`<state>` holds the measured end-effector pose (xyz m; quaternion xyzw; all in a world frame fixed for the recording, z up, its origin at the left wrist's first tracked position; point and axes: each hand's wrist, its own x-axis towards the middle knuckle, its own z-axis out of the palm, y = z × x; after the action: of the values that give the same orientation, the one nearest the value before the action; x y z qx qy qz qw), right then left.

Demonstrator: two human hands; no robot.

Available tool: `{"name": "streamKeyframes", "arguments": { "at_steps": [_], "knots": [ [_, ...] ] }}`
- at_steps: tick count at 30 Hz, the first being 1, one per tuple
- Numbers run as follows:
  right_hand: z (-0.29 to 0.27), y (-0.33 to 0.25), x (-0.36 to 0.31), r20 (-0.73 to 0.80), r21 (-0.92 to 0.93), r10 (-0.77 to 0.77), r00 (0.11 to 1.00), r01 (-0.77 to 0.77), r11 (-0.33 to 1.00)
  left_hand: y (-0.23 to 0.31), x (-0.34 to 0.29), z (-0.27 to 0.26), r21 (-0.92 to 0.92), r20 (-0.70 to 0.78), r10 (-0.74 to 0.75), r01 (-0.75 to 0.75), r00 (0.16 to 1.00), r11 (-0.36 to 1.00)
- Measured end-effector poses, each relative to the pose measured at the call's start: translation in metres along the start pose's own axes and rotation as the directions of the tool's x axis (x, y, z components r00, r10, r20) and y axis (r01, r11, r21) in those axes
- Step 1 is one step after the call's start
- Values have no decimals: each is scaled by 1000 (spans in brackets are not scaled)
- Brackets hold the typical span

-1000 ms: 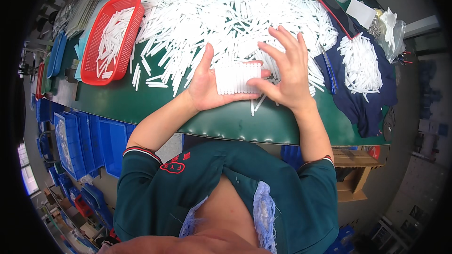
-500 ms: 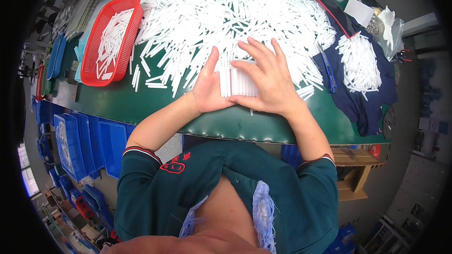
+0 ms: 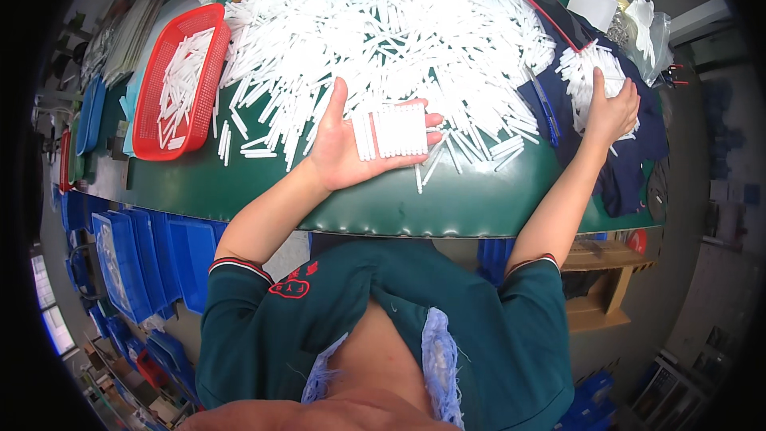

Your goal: The person sorts and arranges small white plastic components on a table by hand.

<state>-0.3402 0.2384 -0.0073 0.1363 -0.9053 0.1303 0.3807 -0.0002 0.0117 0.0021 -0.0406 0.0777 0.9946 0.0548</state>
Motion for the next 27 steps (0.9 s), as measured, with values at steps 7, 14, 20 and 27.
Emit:
{"name": "streamKeyframes", "arguments": {
  "at_steps": [7, 14, 20, 27],
  "knots": [
    [-34, -84, -22, 95, 761, -224, 970, 75, 645, 2, -3, 1, 1, -8, 10, -10, 1000, 1000],
    [-95, -152, -73, -4, 957, -778, 629, 227, 179, 3, -2, 4, -7, -14, 27, -27, 1000, 1000],
    [-110, -164, -86, -42, 956, -896, 441, 280, 93, 2, -2, 5, 47, -42, 97, -95, 994, 994],
    [-108, -164, -87, -55, 948, -905, 422, 306, 85, 3, -3, 4, 71, -57, 104, -100, 993, 992]
  ]
}}
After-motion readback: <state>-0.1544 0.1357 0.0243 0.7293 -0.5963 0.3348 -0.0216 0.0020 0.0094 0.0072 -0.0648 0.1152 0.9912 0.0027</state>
